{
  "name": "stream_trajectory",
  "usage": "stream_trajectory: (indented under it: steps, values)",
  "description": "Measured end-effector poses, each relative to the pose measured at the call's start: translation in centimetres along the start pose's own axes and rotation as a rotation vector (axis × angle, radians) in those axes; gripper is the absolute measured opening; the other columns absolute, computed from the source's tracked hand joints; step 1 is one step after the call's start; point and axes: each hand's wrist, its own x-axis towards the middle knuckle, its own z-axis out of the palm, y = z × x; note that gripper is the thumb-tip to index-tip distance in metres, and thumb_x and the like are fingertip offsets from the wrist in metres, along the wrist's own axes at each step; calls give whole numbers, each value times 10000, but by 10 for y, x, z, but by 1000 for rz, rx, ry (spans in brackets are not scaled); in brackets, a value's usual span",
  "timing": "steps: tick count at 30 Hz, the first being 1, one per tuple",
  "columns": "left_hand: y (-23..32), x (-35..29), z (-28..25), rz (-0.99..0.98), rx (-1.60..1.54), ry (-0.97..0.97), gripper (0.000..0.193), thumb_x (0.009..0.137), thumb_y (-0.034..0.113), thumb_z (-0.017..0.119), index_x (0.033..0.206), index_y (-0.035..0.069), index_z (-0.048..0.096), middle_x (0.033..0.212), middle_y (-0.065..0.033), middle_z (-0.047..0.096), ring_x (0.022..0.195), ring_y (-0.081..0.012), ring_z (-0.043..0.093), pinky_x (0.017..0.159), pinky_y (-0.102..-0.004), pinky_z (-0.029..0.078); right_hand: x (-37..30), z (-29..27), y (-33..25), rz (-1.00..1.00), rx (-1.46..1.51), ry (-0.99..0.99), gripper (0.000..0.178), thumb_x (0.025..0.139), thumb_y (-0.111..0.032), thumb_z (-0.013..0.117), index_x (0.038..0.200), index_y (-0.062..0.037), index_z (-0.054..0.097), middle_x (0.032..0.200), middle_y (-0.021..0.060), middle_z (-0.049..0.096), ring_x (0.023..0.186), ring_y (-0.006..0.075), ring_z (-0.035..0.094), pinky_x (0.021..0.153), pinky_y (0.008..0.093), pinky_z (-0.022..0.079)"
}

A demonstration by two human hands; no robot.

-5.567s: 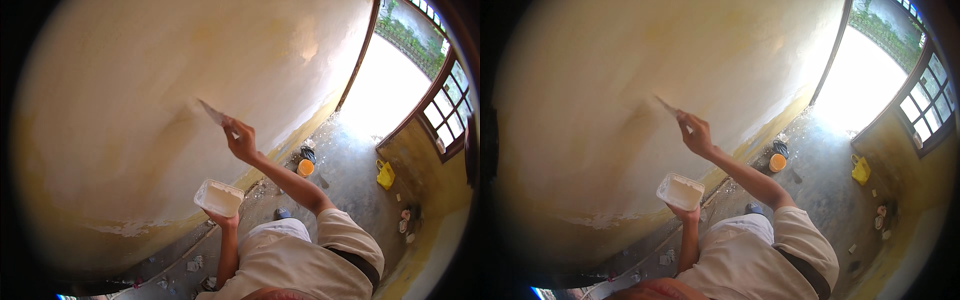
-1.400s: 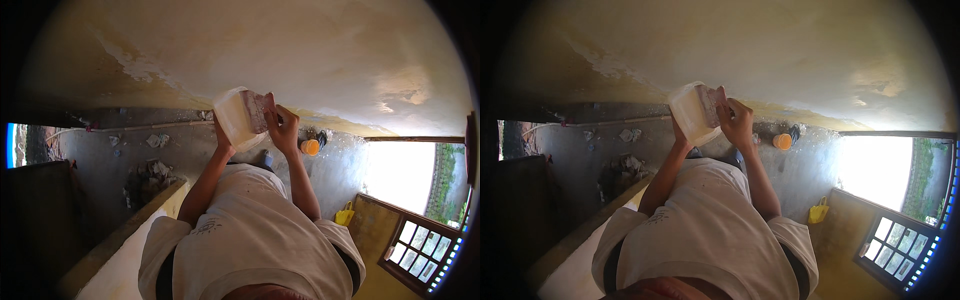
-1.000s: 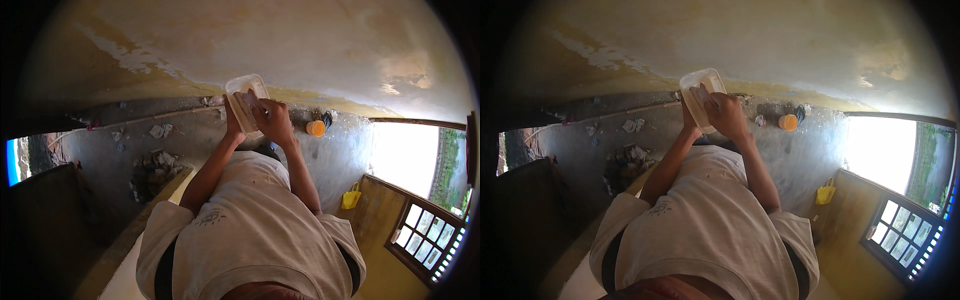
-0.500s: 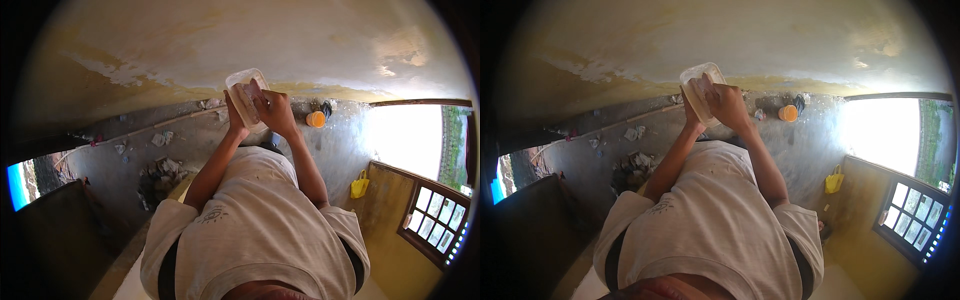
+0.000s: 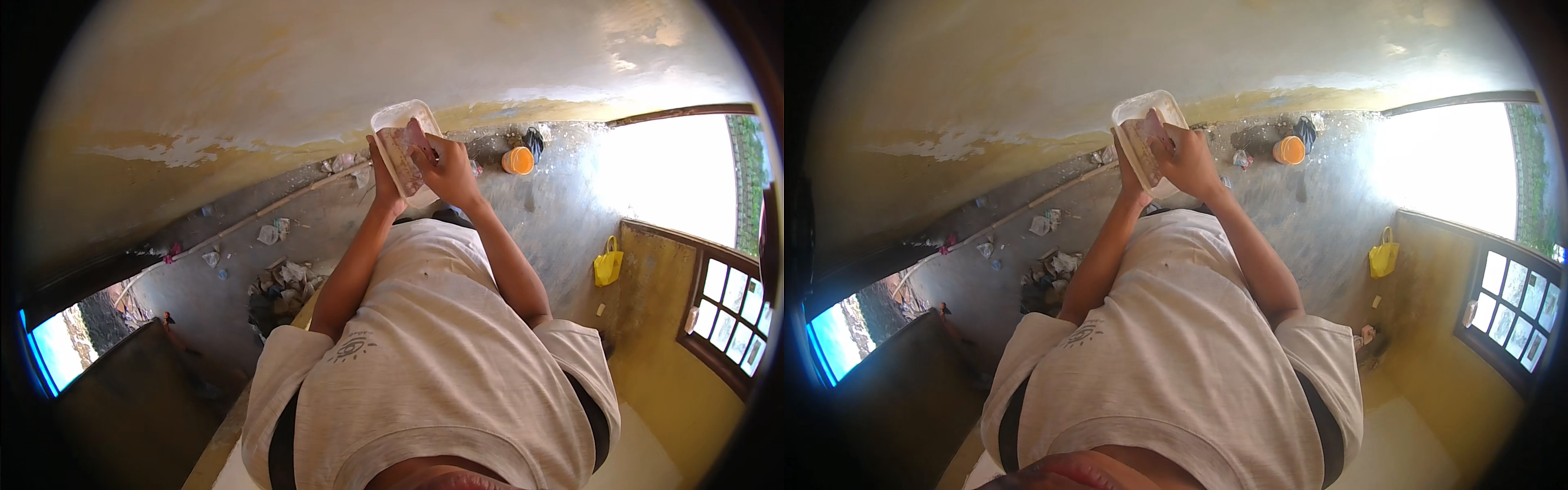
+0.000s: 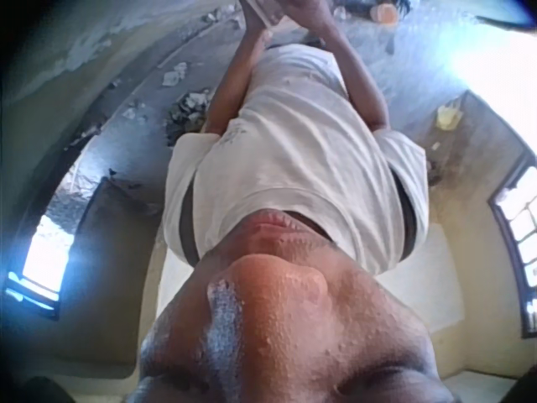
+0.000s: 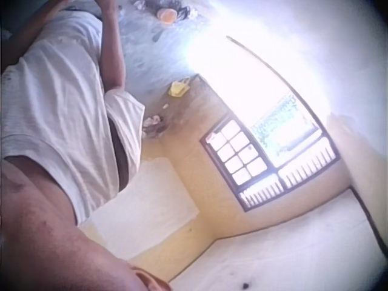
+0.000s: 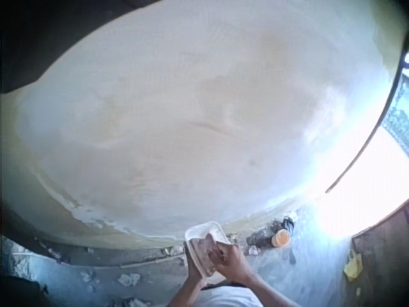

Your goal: The person applies plaster to a wall using a scraper, picking up the material from a small plastic container held in their other hand.

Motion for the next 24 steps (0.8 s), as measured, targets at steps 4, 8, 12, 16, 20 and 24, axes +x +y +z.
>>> stream_trajectory:
  steps: [4, 8, 12, 16, 20, 24]
  values:
    - [-5, 1, 35, 52, -36, 41, 834, 1017, 803, 257, 1529, 187, 489, 1426, -59, 622, 1291, -246, 624, 1085, -424, 521, 4, -34, -4, -8, -28, 112, 183, 940, -130, 690, 877, 34, 638, 645, 212, 540, 529, 336, 457, 552, 414, 440]
    - [-22, 8, 22, 74, 40, 90, 694, 1077, 675, 312, 1554, 193, 456, 1494, -46, 565, 1374, -251, 557, 1140, -461, 480, -4, -29, -13, -160, -199, 85, 113, 935, -84, 640, 993, 6, 674, 791, 251, 660, 686, 450, 656, 647, 501, 515]
    - [-27, 18, 0, 31, 1, -46, 695, 1079, 676, 320, 1575, 200, 421, 1512, -49, 545, 1394, -251, 537, 1162, -455, 464, -7, -19, -8, -163, -213, -47, 102, 931, -81, 638, 937, 19, 657, 824, 252, 674, 714, 471, 644, 660, 504, 516]
    - [-31, 17, 15, 156, 22, -66, 677, 1087, 644, 338, 1589, 194, 403, 1532, -69, 527, 1398, -271, 534, 1160, -469, 474, -5, -39, -16, -53, -162, 66, 144, 922, -88, 651, 845, 32, 631, 785, 255, 657, 706, 472, 638, 652, 492, 513]
    - [-38, 17, 3, 95, -27, -133, 737, 1068, 721, 256, 1567, 211, 441, 1526, -45, 539, 1391, -252, 538, 1137, -452, 480, -11, -25, -6, -55, -181, 96, 175, 901, -88, 656, 787, 40, 622, 735, 240, 636, 672, 458, 624, 652, 485, 511]
    - [-52, 26, -27, 146, -103, -239, 719, 1081, 699, 262, 1565, 200, 441, 1455, -46, 569, 1316, -238, 574, 1077, -437, 516, -11, -6, -10, -121, -142, 71, 177, 897, -86, 654, 774, 38, 621, 706, 222, 620, 645, 438, 615, 647, 479, 502]
